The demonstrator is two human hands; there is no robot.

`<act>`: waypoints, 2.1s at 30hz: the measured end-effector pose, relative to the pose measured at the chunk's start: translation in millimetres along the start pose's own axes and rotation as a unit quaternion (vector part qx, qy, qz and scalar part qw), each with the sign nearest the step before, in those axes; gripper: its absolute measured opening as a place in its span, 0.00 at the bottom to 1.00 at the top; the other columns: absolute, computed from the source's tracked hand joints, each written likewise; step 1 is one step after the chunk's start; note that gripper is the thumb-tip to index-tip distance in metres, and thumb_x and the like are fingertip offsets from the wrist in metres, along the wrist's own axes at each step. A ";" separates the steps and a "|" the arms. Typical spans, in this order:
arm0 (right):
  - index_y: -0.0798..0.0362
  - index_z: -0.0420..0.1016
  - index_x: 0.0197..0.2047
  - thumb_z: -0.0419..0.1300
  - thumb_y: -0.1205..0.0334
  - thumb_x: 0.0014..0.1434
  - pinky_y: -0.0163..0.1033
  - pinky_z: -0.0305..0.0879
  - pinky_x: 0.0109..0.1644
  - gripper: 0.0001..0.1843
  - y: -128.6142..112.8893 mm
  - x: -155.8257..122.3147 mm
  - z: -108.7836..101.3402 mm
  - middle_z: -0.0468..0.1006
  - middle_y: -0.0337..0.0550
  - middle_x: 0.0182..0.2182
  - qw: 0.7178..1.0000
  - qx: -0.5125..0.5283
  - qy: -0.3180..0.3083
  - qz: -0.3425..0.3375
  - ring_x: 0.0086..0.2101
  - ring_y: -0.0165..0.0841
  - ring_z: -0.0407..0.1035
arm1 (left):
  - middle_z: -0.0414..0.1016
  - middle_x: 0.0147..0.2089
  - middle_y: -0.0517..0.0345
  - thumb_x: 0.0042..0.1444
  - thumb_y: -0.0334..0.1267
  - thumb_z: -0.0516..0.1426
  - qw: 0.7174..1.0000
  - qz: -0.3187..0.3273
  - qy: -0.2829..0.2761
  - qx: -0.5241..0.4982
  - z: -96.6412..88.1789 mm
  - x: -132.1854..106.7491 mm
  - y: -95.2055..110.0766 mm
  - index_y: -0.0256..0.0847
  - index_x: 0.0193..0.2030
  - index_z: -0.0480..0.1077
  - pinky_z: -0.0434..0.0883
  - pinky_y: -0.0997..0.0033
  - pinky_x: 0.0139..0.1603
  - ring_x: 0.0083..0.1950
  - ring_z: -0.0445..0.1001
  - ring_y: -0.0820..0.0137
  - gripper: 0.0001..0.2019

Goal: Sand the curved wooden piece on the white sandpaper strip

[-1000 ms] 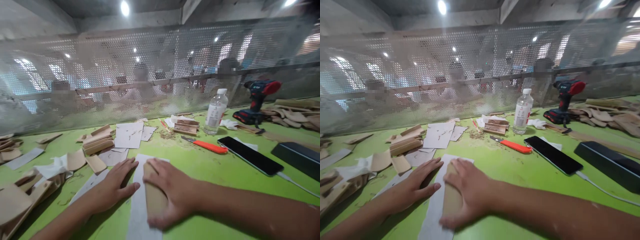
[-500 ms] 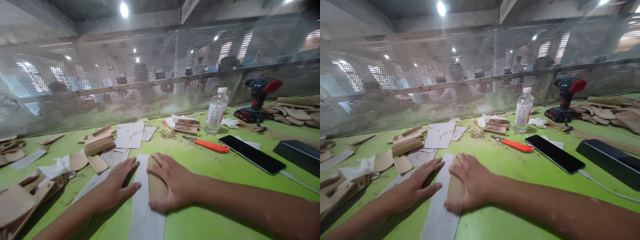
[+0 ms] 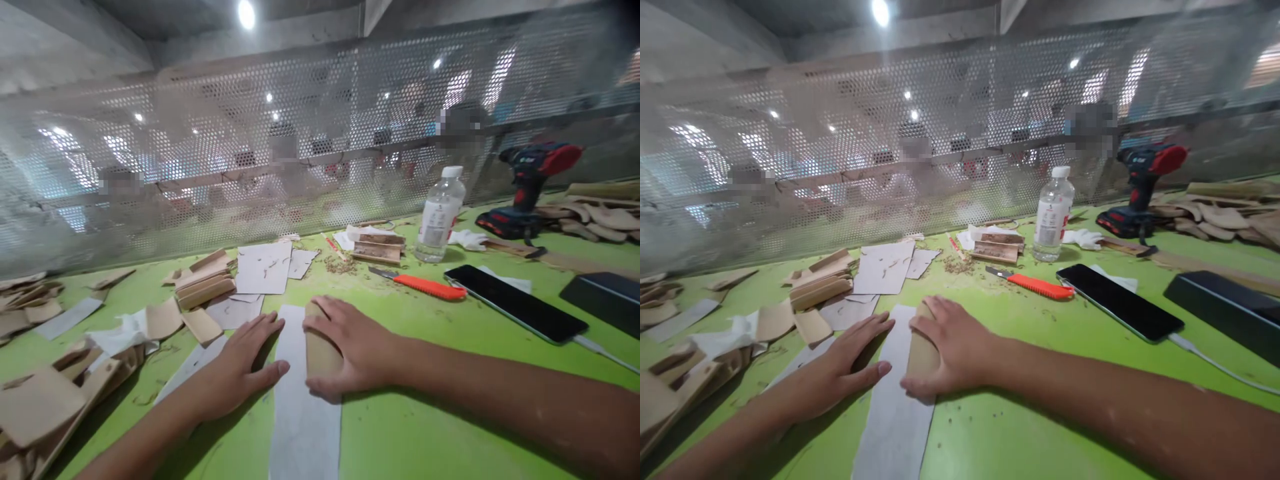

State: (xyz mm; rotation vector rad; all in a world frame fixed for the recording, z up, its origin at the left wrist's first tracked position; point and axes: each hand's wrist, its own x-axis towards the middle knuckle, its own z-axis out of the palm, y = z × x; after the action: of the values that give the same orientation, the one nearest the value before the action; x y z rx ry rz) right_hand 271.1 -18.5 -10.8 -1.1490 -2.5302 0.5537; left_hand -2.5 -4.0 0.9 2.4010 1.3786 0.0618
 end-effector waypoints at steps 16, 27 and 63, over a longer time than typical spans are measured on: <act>0.55 0.68 0.69 0.66 0.27 0.46 0.67 0.45 0.72 0.56 -1.4 0.4 -1.6 0.48 0.68 0.74 1.000 0.011 -0.013 -0.003 0.71 0.65 0.44 | 0.44 0.81 0.51 0.67 0.66 0.50 1.000 0.008 0.012 0.002 3.3 -0.2 -3.4 0.49 0.78 0.52 0.49 0.41 0.76 0.80 0.43 0.49 0.39; 0.54 0.67 0.69 0.64 0.25 0.48 0.67 0.45 0.71 0.55 2.4 2.3 -2.9 0.46 0.71 0.74 1.000 0.006 -0.018 -0.008 0.72 0.64 0.43 | 0.44 0.81 0.52 0.67 0.65 0.51 1.000 0.006 0.011 -0.001 2.2 0.4 -0.8 0.48 0.77 0.53 0.50 0.40 0.76 0.80 0.43 0.47 0.38; 0.53 0.68 0.68 0.64 0.24 0.47 0.65 0.44 0.72 0.56 1.2 3.5 3.1 0.46 0.69 0.75 0.998 0.039 -0.016 -0.050 0.72 0.63 0.44 | 0.44 0.80 0.53 0.70 0.64 0.47 0.999 0.014 0.014 0.047 3.3 0.1 3.4 0.46 0.78 0.50 0.50 0.42 0.76 0.80 0.44 0.52 0.37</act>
State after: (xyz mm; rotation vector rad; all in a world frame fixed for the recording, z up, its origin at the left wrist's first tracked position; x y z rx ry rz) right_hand 268.4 -15.7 -13.7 -0.9867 -2.5524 0.6450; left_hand 1.0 -6.5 -1.1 2.5067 1.3891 0.0378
